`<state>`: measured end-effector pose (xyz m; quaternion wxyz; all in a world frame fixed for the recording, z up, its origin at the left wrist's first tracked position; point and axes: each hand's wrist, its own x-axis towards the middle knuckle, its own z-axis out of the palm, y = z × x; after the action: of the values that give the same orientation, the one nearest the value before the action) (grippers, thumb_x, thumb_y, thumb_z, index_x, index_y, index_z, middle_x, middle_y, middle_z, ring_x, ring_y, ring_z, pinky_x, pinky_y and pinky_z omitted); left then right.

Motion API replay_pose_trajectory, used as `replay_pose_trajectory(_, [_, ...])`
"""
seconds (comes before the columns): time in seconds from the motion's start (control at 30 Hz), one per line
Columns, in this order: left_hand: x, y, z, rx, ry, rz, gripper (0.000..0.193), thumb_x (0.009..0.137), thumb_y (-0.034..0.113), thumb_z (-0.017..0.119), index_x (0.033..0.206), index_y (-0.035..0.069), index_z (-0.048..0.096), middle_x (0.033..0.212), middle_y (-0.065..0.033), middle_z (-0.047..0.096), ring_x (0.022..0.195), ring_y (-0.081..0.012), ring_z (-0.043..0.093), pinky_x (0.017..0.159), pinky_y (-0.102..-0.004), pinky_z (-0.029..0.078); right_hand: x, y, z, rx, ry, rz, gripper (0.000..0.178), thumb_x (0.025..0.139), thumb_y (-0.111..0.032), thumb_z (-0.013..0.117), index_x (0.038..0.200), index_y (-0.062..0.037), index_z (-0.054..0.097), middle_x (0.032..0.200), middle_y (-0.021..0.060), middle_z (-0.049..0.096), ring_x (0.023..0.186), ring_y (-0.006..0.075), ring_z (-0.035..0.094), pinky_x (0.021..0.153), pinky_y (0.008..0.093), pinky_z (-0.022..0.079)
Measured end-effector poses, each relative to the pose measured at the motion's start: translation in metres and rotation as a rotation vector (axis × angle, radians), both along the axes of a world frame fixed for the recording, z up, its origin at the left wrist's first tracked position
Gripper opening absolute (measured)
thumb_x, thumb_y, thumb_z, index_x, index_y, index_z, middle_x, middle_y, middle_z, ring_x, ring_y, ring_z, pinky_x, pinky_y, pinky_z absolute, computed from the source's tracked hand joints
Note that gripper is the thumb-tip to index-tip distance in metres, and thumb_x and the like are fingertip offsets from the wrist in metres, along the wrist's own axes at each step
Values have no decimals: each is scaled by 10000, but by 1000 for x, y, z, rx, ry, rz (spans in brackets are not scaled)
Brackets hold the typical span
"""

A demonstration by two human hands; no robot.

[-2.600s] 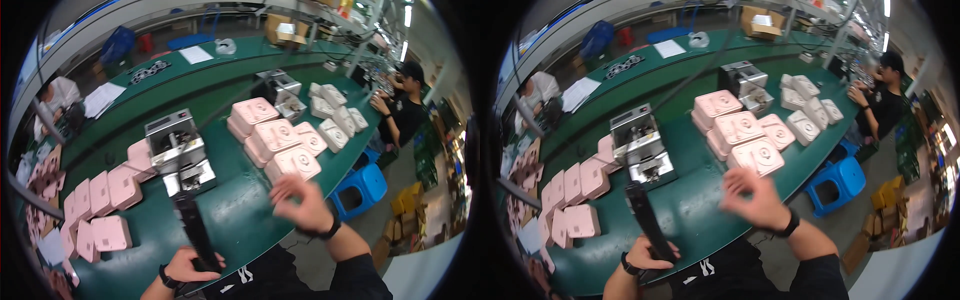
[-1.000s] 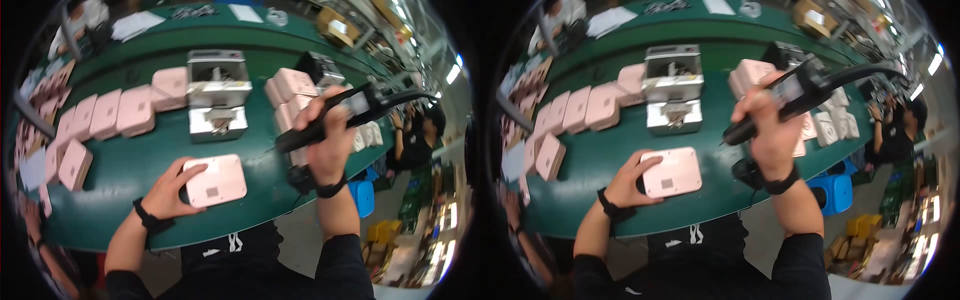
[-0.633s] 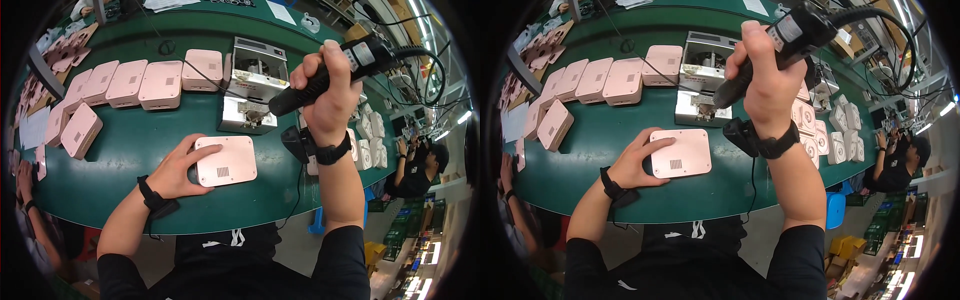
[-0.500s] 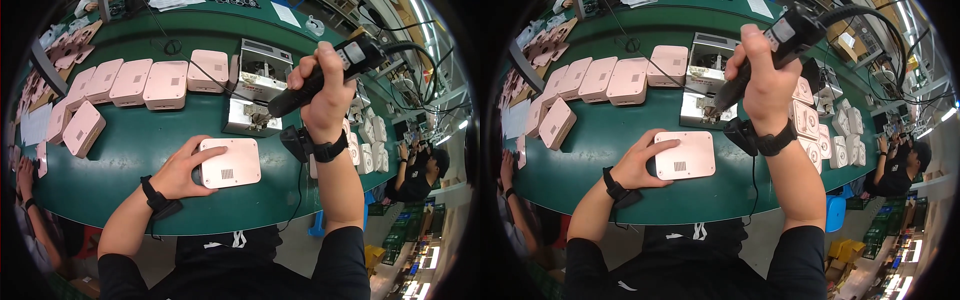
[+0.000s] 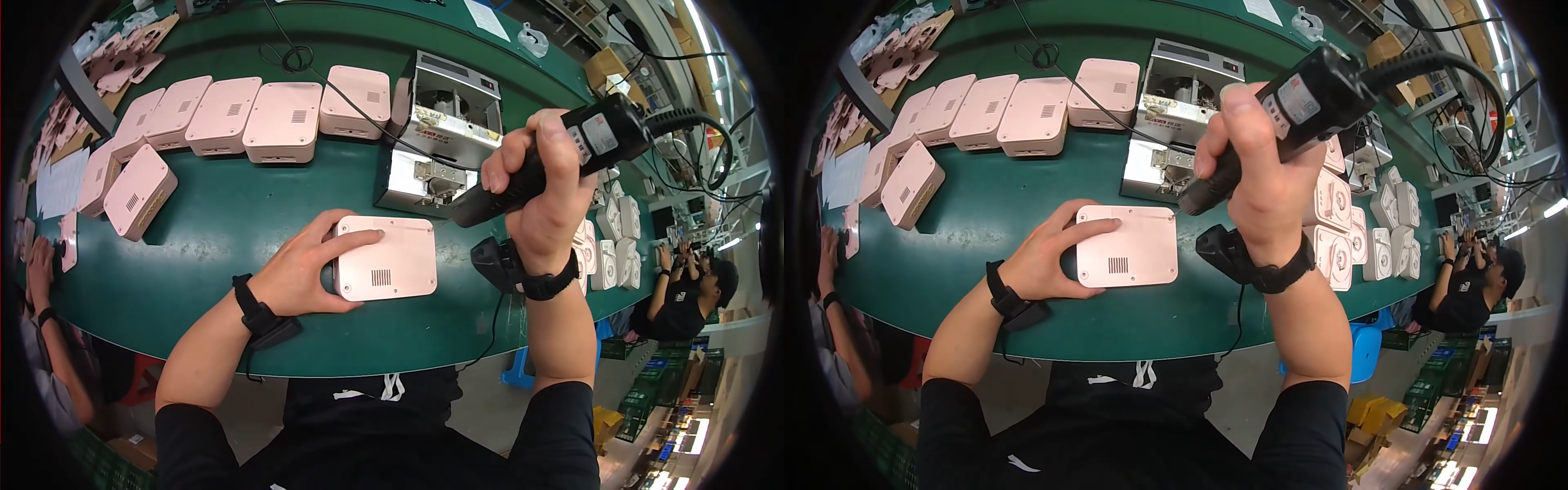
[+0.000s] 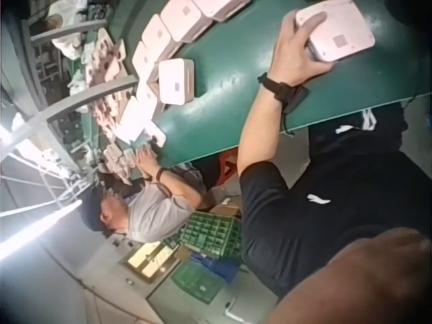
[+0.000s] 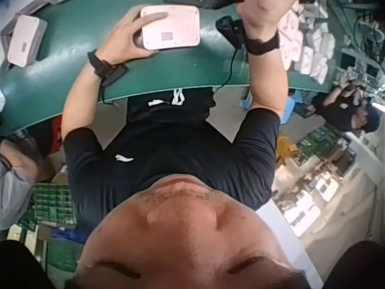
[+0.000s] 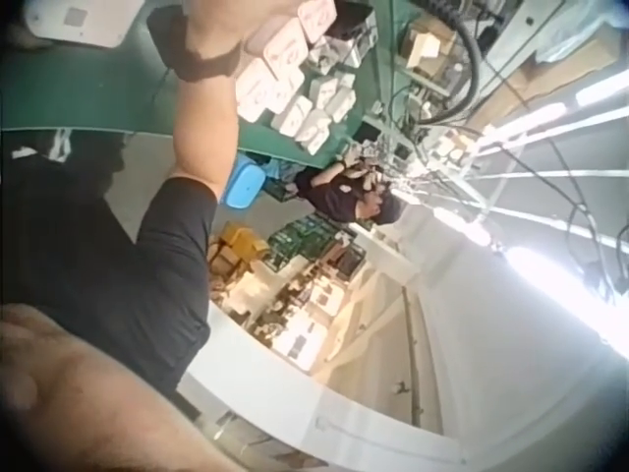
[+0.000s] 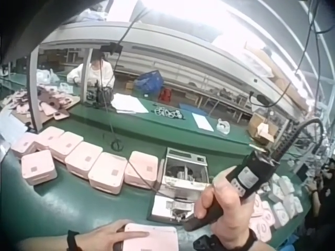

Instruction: The person picks up a pink electronic device, uses a power screwdriver to drive screws into the back panel, and then places it onto a stack of completed units.

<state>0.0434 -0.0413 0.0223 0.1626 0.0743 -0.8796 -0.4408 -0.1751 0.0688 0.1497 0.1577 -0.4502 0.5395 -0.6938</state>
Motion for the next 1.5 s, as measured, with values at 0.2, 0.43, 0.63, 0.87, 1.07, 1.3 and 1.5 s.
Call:
replay_pose_trajectory(0.2, [0,2,-2,-32,20,17,779,613,196,837,1342,208,563,1315,-151,465,1142,-355,558,953,-414,502,-3,6,-23,-59,-93,5,205,948,-259,553,920,-62,502,625,73,500,483,185,504,484,344,446])
replay_pose_trajectory(0.43, [0,0,-1,-26,11,16,801,590,177,858,1336,180,569,1331,-154,464,1165,-346,552,968,-405,492,-4,6,-29,-90,-108,73,207,942,-258,558,935,-63,491,635,72,500,479,185,497,484,342,448])
replay_pose_trajectory(0.63, [-6,5,0,-18,-3,-10,782,604,205,850,1333,201,569,1340,-146,454,1164,-353,551,971,-411,493,-3,12,-16,-37,-11,82,191,944,-236,549,971,-57,490,643,80,509,482,189,500,494,343,452])
replay_pose_trajectory(0.87, [-34,7,2,-21,-9,-120,788,613,225,848,1345,237,557,1346,-148,443,1179,-357,537,985,-415,489,-11,-6,16,-145,-23,-10,205,947,-245,558,971,-48,508,643,79,512,486,195,506,499,348,453])
replay_pose_trajectory(1.07, [-39,7,0,-54,4,-120,806,618,227,846,1363,244,539,1348,-154,433,1195,-360,521,995,-420,483,-16,-19,10,-96,-38,21,229,951,-274,566,961,-49,522,643,74,509,490,191,506,500,353,444])
replay_pose_trajectory(1.3, [-37,5,-1,-53,15,-114,799,622,226,845,1360,234,541,1342,-160,437,1188,-367,522,988,-427,486,-5,2,9,-44,-101,55,214,959,-278,533,980,-66,512,640,68,504,493,180,500,510,349,438])
replay_pose_trajectory(1.5, [-38,7,-6,-51,22,-109,801,619,222,847,1360,230,544,1337,-160,440,1183,-363,522,982,-423,487,-4,3,-11,-55,-126,50,202,956,-282,522,975,-82,497,645,60,494,489,172,480,510,347,432])
